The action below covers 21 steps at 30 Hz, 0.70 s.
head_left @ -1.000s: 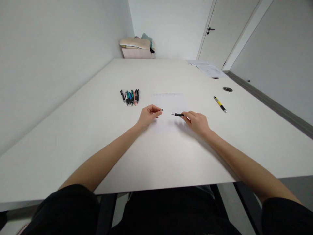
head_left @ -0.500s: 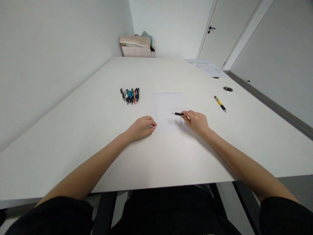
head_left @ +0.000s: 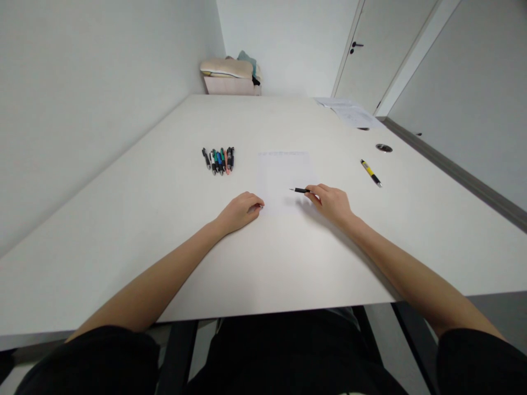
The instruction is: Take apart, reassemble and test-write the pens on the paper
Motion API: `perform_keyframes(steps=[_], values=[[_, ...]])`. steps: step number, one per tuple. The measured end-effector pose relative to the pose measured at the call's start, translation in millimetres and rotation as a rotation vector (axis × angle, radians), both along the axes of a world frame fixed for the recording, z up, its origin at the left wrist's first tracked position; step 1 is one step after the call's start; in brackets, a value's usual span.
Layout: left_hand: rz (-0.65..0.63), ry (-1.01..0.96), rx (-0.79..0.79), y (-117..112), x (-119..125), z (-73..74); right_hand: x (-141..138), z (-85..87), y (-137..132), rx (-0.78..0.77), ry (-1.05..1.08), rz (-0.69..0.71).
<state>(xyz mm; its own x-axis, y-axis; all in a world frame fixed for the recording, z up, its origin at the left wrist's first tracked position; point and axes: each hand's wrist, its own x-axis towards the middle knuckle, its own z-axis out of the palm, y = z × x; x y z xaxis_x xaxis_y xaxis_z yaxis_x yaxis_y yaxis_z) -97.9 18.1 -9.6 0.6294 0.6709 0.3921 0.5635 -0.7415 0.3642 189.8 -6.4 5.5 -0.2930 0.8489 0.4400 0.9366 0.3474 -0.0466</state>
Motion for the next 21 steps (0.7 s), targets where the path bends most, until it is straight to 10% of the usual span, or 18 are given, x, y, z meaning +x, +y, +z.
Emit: perform_keyframes(steps=[21], values=[[0.039,-0.084,0.062,8.3,0.7,0.3,0.4,-2.8,-0.2,0.044,0.026,0.027]])
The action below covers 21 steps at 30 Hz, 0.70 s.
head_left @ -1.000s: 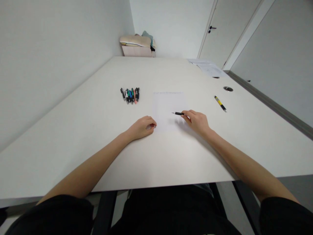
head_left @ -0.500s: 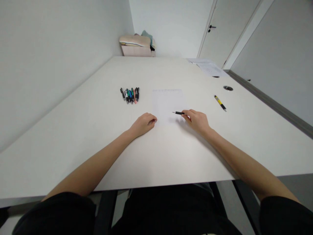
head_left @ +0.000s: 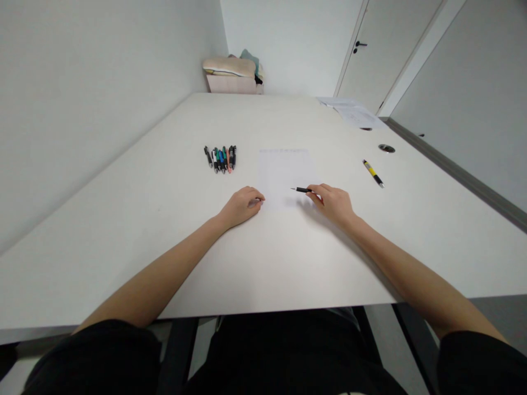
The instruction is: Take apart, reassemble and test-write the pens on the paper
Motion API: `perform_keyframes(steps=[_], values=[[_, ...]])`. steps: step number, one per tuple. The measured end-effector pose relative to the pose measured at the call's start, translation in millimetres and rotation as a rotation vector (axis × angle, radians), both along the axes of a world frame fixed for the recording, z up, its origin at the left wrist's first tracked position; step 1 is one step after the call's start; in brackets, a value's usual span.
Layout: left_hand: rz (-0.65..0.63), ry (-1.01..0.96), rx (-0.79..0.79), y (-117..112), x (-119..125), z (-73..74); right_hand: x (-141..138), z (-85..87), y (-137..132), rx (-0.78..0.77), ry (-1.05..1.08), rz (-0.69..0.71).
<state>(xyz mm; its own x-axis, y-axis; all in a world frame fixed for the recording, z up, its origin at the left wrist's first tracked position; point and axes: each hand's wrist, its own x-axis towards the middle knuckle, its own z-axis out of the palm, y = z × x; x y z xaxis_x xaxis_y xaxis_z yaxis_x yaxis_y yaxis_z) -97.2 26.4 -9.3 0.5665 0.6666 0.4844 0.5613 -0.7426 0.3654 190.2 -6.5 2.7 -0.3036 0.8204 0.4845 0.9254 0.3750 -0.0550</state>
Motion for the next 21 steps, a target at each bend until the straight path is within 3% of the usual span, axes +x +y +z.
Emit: perform_keyframes(steps=[7,21], values=[[-0.004,-0.009,-0.083,-5.3,-2.6,1.0,0.2,0.8,-0.6,0.002,0.006,0.003],[-0.070,0.012,-0.056,-4.2,-2.1,-1.4,-0.2,1.9,-1.9,0.011,0.019,0.027]])
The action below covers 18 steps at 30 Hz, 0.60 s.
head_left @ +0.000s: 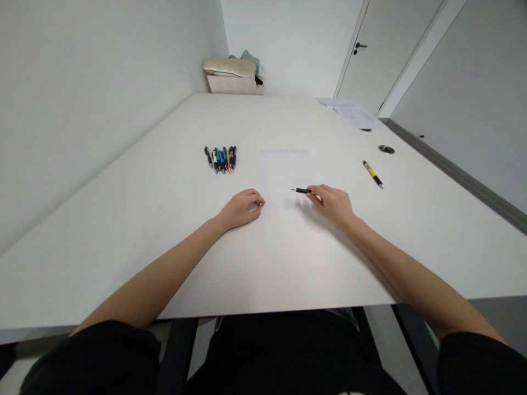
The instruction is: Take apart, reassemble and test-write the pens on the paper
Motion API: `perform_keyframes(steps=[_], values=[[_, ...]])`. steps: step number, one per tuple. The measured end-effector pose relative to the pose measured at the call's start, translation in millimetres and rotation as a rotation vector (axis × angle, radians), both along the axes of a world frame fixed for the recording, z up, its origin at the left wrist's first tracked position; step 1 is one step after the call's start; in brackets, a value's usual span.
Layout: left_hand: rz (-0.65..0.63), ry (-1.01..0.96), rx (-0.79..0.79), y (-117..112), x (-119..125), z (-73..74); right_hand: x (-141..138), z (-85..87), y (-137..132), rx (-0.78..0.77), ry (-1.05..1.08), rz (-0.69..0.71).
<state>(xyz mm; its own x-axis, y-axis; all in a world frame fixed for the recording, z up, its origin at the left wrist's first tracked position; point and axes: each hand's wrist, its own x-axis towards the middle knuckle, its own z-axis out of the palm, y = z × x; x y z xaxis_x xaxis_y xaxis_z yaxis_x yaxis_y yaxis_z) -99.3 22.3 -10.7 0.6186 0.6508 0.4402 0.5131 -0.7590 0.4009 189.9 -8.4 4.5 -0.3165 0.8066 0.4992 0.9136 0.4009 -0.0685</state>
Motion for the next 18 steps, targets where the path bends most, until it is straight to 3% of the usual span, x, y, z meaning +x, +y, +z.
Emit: perform_keyframes(steps=[7,13,18], values=[[0.045,-0.025,0.065,-2.2,4.3,9.8,-0.5,6.4,-2.4,0.023,-0.001,0.030],[0.029,-0.099,0.169,-5.8,37.0,38.4,-4.6,17.3,-4.5,0.060,-0.051,0.114],[-0.015,-0.100,0.195,-5.5,60.3,44.1,-8.3,23.2,-7.5,0.079,-0.062,0.134]])
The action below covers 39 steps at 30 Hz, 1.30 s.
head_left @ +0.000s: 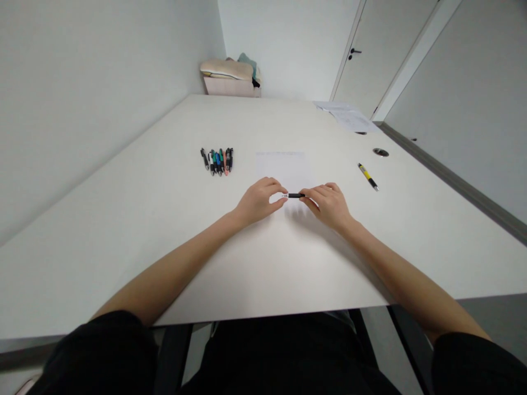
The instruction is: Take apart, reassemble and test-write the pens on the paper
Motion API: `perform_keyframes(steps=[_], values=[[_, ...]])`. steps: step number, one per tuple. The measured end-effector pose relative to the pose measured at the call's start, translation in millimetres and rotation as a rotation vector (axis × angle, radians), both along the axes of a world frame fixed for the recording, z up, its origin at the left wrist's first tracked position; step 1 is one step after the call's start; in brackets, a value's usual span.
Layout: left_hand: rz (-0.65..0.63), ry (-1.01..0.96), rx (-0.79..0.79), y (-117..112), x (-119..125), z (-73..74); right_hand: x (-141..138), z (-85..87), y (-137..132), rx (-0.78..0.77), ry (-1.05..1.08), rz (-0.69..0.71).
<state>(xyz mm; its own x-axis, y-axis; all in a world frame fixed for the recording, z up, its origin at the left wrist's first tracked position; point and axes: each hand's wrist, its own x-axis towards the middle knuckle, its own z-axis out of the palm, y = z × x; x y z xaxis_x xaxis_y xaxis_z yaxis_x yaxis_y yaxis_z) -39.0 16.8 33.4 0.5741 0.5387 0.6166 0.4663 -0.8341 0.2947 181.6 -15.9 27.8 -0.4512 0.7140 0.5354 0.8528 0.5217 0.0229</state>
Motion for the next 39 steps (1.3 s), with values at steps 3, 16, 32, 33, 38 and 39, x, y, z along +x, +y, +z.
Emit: perform_keyframes(steps=[3,16,32,33,38,39], values=[[0.007,-0.017,-0.002,0.9,3.6,-2.6,-1.2,1.8,-2.2,0.000,0.007,0.007],[-0.008,-0.070,0.018,-6.3,12.1,-11.7,-13.0,4.4,-8.4,-0.023,-0.015,0.033],[0.046,-0.068,-0.046,-4.5,7.7,-11.3,-8.6,0.0,-7.2,-0.093,-0.054,-0.033],[0.042,-0.066,-0.042,-4.8,8.1,-11.3,-8.7,0.6,-7.5,-0.088,-0.062,-0.038],[0.040,-0.059,-0.029,-6.4,9.2,-10.0,-6.9,0.9,-6.7,-0.059,-0.074,-0.067],[0.044,-0.065,-0.029,-6.4,9.2,-9.7,-6.2,0.6,-6.5,-0.055,-0.069,-0.072]])
